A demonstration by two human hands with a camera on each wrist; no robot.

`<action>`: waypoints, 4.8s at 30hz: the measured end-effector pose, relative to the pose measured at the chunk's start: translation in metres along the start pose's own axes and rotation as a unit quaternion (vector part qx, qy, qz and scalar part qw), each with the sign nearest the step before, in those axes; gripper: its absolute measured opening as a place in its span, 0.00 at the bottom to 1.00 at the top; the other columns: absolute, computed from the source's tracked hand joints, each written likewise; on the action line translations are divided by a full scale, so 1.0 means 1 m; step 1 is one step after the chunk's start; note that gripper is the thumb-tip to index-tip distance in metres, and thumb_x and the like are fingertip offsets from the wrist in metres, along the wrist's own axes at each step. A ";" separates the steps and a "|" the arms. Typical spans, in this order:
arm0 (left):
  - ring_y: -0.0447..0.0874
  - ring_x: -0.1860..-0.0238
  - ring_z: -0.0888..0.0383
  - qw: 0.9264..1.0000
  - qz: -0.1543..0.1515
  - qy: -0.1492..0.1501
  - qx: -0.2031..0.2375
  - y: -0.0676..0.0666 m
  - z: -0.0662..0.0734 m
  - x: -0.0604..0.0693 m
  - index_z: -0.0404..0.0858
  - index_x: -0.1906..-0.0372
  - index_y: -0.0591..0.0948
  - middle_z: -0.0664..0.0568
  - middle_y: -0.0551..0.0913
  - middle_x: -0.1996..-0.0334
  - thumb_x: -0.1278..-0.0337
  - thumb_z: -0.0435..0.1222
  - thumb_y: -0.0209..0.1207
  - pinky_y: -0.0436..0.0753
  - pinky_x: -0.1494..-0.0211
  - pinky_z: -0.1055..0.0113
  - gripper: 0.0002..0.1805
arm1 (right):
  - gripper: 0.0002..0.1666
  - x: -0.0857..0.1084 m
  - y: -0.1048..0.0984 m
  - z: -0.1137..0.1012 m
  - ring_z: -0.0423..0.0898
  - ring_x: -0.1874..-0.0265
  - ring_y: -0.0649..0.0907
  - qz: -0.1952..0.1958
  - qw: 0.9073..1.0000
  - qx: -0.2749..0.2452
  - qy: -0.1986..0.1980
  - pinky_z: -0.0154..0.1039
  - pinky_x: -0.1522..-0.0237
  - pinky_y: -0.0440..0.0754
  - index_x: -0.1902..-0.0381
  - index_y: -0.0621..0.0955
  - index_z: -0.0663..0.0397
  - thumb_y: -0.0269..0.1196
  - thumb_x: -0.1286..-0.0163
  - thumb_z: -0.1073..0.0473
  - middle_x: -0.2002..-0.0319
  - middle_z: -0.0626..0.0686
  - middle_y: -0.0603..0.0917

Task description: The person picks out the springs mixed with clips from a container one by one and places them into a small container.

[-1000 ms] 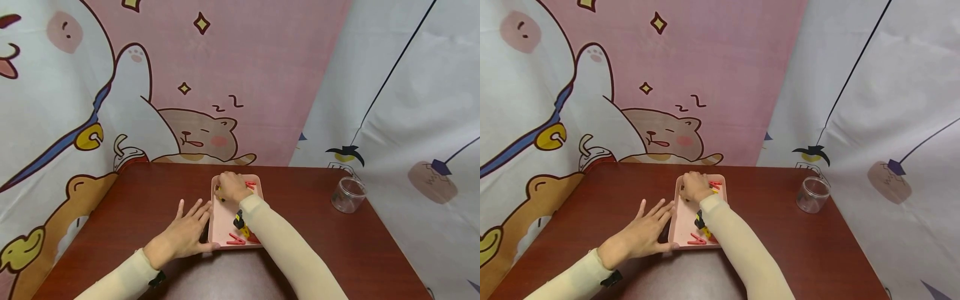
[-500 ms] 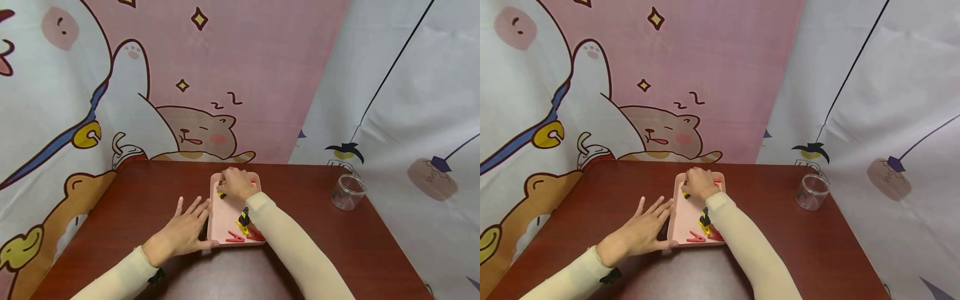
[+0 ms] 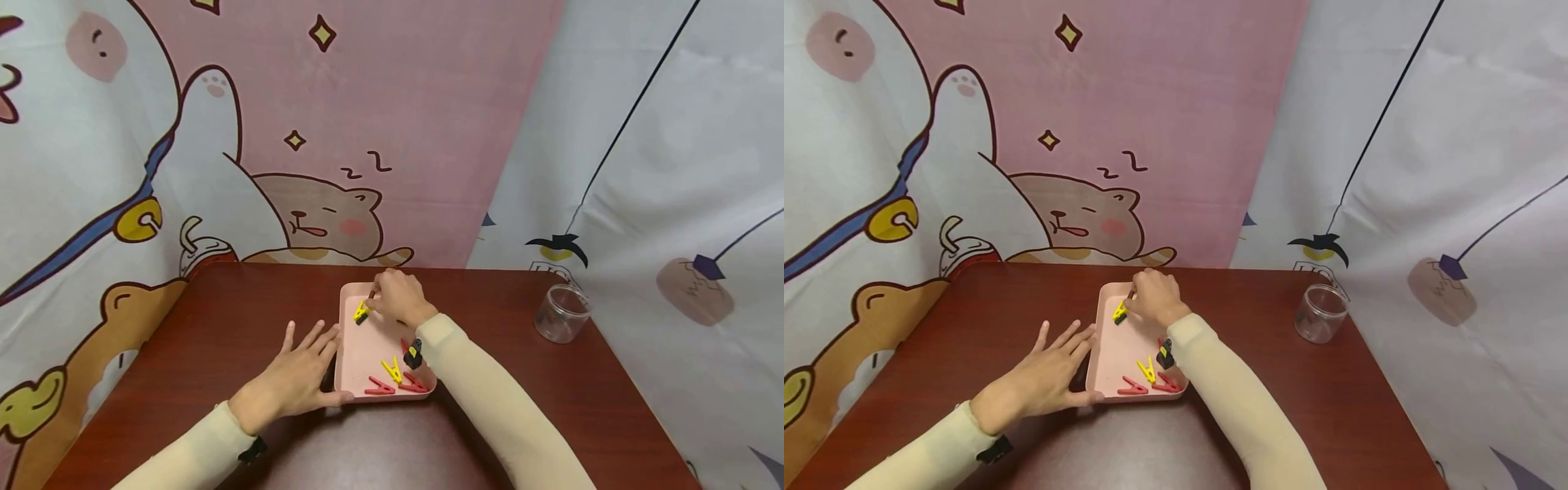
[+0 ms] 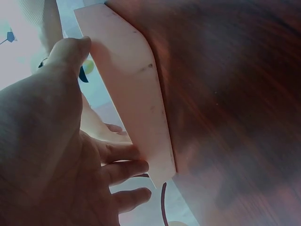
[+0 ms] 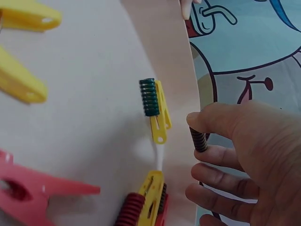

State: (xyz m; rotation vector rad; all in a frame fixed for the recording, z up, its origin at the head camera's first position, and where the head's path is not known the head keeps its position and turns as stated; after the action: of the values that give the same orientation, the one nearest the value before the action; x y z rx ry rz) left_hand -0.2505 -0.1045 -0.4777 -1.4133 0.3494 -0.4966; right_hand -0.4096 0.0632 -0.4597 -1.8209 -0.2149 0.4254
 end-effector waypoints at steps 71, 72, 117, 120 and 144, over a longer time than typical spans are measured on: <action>0.52 0.03 0.31 0.996 -0.010 -0.004 0.085 0.003 -0.006 0.003 0.34 0.07 0.64 0.41 0.61 0.04 0.29 0.72 0.70 0.47 0.11 0.12 0.64 | 0.19 0.097 -0.059 0.050 0.57 0.42 0.88 0.116 0.992 -0.042 -0.019 0.65 0.31 0.83 0.53 0.95 0.49 0.85 0.32 0.44 0.47 0.55 0.93; 0.52 0.03 0.31 0.996 -0.011 -0.004 0.085 0.003 -0.006 0.003 0.34 0.07 0.64 0.41 0.61 0.04 0.29 0.72 0.70 0.47 0.11 0.12 0.64 | 0.19 0.099 -0.060 0.052 0.57 0.42 0.87 0.118 0.992 -0.043 -0.019 0.64 0.32 0.84 0.52 0.95 0.49 0.85 0.32 0.45 0.47 0.55 0.93; 0.52 0.03 0.31 0.996 -0.015 -0.003 0.091 0.004 -0.007 0.003 0.34 0.06 0.64 0.41 0.60 0.04 0.28 0.72 0.69 0.45 0.11 0.12 0.63 | 0.19 0.159 -0.110 0.133 0.60 0.49 0.94 0.178 0.982 -0.030 0.054 0.64 0.57 0.94 0.48 0.94 0.50 0.84 0.28 0.46 0.48 0.55 0.93; 0.52 0.03 0.31 0.996 -0.015 -0.005 0.091 0.005 -0.007 0.003 0.34 0.07 0.65 0.41 0.60 0.04 0.29 0.72 0.69 0.45 0.11 0.11 0.64 | 0.19 0.161 -0.112 0.137 0.61 0.49 0.94 0.179 0.982 -0.029 0.059 0.64 0.57 0.94 0.48 0.94 0.50 0.84 0.28 0.46 0.47 0.55 0.93; 0.52 0.03 0.30 0.996 -0.020 -0.009 0.090 0.002 -0.005 0.001 0.34 0.06 0.64 0.40 0.61 0.04 0.29 0.72 0.70 0.44 0.11 0.11 0.64 | 0.19 0.185 -0.155 0.184 0.68 0.47 0.91 0.232 0.969 -0.022 0.086 0.72 0.48 0.88 0.50 0.93 0.54 0.85 0.29 0.48 0.46 0.63 0.93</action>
State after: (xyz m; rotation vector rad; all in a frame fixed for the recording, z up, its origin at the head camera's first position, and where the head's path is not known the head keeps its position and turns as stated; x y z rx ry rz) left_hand -0.2517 -0.1097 -0.4806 -1.2518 0.2562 -0.5343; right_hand -0.3015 0.3374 -0.3884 -1.9378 0.3329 0.5857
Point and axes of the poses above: each hand's wrist, its own x-axis away from the middle knuckle, its own y-axis out of the palm, z = x × y, the point moved 9 cm from there along -x, towards the middle knuckle
